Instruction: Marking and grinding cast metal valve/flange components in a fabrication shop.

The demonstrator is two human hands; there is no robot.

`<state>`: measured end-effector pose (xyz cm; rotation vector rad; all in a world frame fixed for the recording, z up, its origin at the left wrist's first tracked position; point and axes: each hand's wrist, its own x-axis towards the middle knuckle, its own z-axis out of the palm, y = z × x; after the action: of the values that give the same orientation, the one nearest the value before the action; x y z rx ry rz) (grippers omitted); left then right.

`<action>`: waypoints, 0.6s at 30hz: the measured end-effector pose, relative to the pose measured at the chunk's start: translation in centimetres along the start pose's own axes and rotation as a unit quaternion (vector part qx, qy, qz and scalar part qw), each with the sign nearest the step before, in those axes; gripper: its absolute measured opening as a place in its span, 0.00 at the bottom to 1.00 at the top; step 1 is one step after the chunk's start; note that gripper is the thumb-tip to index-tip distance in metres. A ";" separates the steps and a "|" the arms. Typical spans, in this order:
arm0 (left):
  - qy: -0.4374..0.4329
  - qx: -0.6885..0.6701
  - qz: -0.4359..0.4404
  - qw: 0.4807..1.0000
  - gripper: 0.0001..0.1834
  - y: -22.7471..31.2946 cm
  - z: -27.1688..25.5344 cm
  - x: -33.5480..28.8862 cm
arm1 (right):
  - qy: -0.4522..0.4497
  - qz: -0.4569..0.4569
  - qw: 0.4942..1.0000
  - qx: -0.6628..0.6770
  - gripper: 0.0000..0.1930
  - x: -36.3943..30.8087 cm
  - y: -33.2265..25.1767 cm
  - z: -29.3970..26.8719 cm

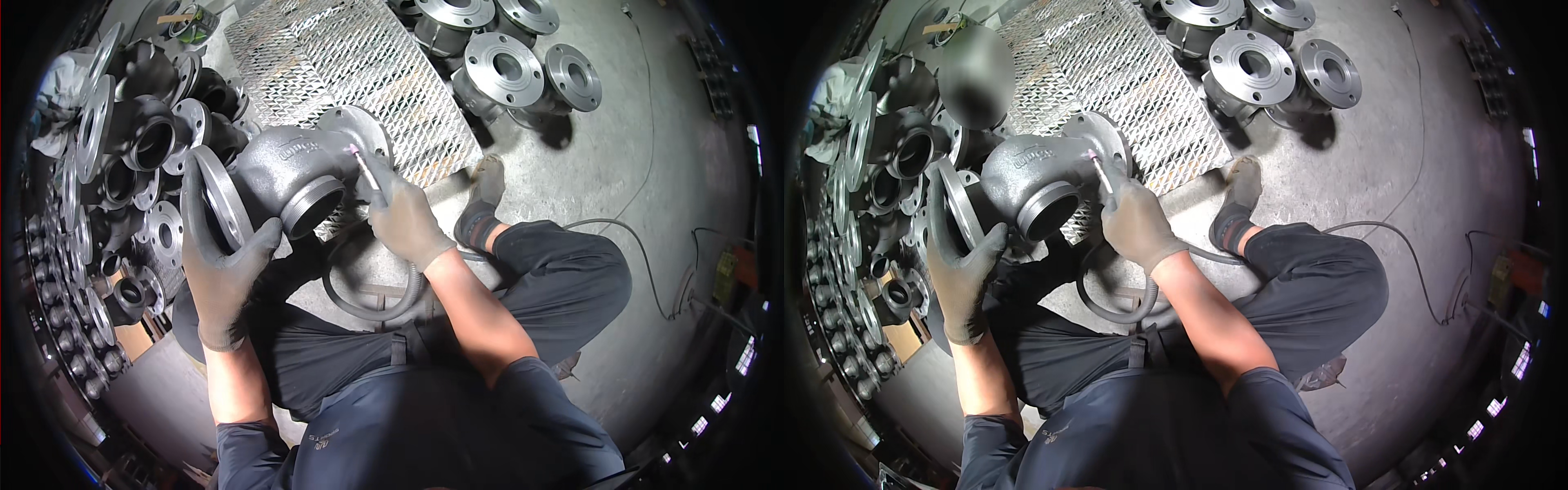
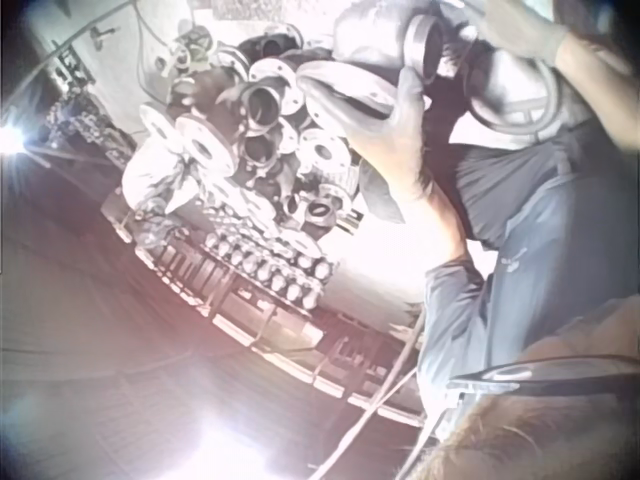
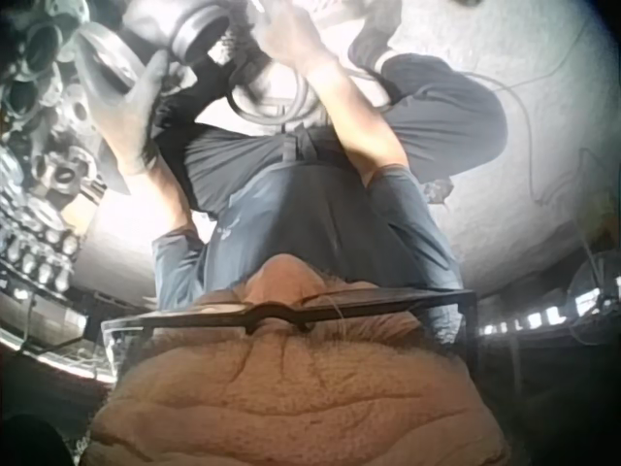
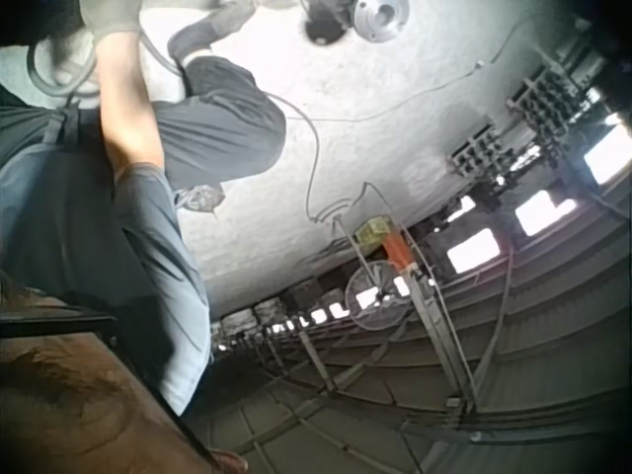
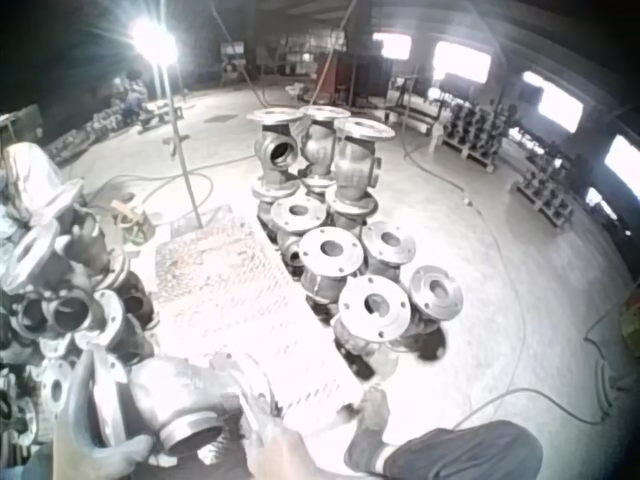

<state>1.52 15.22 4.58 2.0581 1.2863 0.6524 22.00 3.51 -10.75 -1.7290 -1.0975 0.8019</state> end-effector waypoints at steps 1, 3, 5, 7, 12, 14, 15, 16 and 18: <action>0.001 0.001 0.001 1.000 0.66 0.1 0.0 0.0 | 0.012 -0.013 1.000 -0.006 0.31 0.0 0.0 0.1; -0.005 -0.081 -0.039 0.996 0.65 0.6 0.1 -0.2 | -0.031 0.045 0.998 0.024 0.31 0.0 -0.9 -0.2; -0.014 -0.093 -0.045 0.995 0.66 1.0 0.1 -0.2 | -0.016 0.048 0.998 0.024 0.31 -0.4 0.1 0.1; -0.019 -0.104 -0.047 0.993 0.67 1.2 0.2 -0.1 | -0.015 0.045 0.999 0.007 0.31 -0.1 -0.4 -0.4; -0.083 0.131 0.136 0.978 0.72 -1.0 0.3 -1.7 | 0.013 -0.093 0.996 -0.001 0.28 -0.6 2.6 -3.1; -0.099 0.140 0.126 0.977 0.75 -2.6 -0.4 -2.6 | -0.021 0.059 0.998 0.005 0.28 -0.8 1.0 -6.1; -0.112 0.120 0.115 0.980 0.75 -2.9 -0.4 -2.9 | -0.001 0.069 0.997 0.029 0.29 -1.1 0.9 -6.9; -0.125 0.101 0.104 0.982 0.74 -3.0 -0.4 -3.0 | 0.019 0.079 0.995 0.053 0.29 -1.4 0.6 -7.5; -0.124 0.067 0.064 0.988 0.73 -2.1 -0.3 -2.5 | 0.000 0.126 0.990 0.070 0.31 -2.7 0.1 -9.7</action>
<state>-0.96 13.71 3.08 2.2638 1.0883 0.3559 29.28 -2.29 -7.07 -1.7690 -0.8109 1.0087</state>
